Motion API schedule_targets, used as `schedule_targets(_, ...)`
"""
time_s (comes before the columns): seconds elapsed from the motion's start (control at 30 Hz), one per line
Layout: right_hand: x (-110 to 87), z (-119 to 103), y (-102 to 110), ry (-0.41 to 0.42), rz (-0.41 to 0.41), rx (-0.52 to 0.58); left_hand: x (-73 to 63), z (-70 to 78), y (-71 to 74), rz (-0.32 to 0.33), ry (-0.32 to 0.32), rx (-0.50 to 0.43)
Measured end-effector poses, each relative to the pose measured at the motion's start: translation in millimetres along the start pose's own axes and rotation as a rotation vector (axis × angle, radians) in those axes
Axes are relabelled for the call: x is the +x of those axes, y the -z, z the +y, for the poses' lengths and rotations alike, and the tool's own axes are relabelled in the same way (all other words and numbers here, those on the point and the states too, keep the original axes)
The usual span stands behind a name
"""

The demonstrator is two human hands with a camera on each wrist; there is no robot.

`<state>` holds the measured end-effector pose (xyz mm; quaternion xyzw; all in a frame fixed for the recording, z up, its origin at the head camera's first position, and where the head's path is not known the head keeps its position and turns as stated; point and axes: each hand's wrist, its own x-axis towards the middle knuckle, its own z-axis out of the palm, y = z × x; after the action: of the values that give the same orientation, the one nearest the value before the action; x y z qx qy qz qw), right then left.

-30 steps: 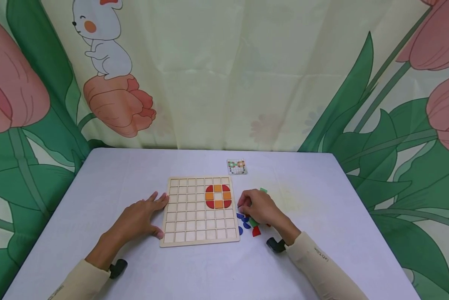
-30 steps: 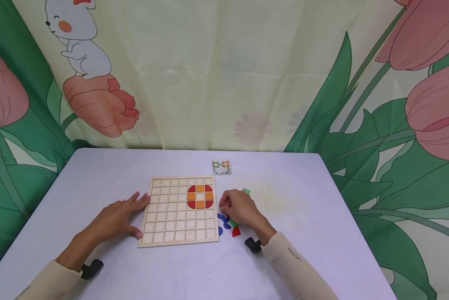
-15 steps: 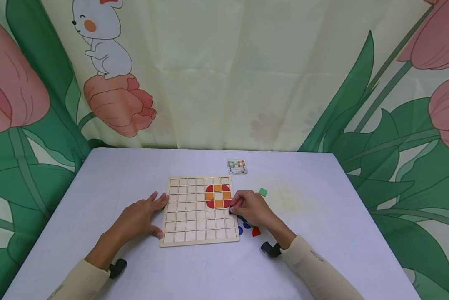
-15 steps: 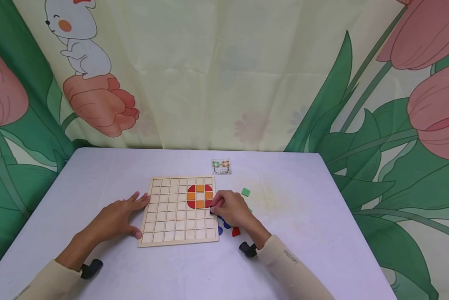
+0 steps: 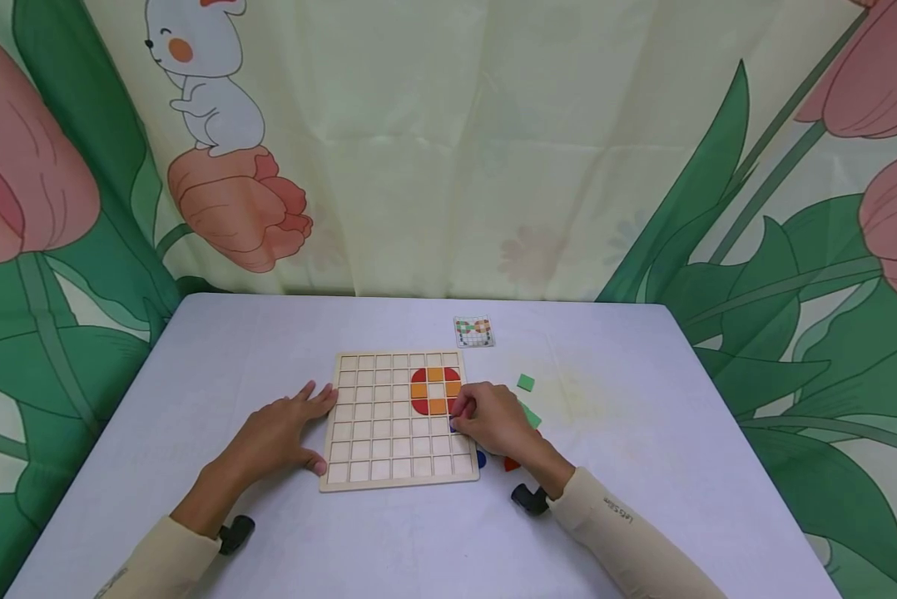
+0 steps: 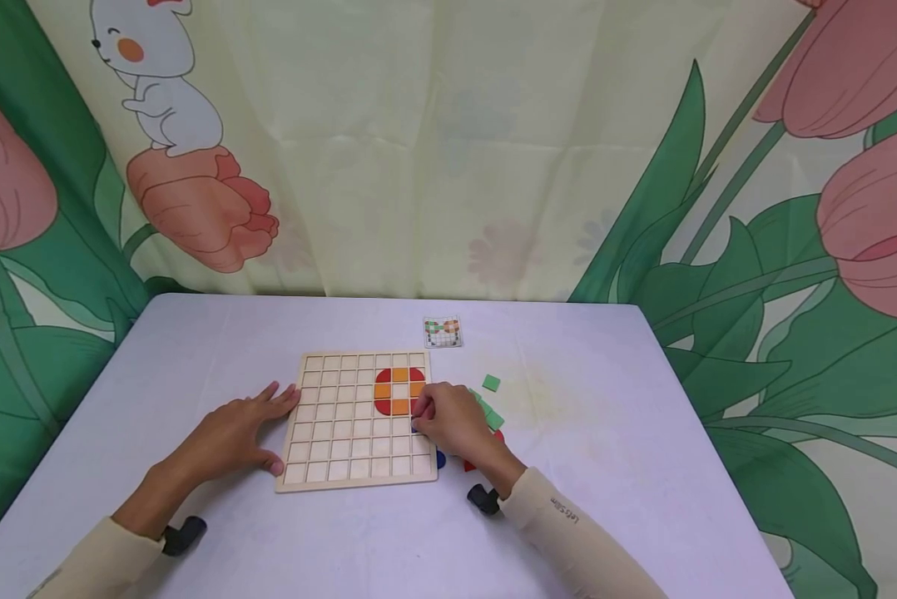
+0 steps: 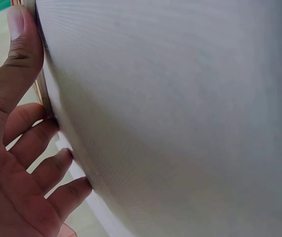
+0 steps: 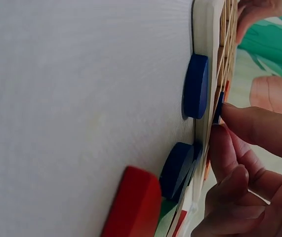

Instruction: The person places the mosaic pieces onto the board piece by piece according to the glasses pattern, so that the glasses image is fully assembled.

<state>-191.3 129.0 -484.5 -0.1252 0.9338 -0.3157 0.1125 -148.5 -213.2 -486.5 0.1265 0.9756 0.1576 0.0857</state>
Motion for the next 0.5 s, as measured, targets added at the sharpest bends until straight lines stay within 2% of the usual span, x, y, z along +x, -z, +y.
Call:
schedule_targets(0.2,0.1,1.2,2.9,0.010,-0.006,0.004,-0.5,0.7,0.5,0.002,0.001,0.003)
schedule_targets(0.33,0.4,4.8,7.7,0.000,-0.023,0.054,-0.4,0.2,0.2,0.000,0.004,0.003)
schedule_targets(0.5,-1.2,14.4,14.4,-0.027,-0.004,0.105,0.0,-0.9,-0.9,0.002,-0.003,0.009)
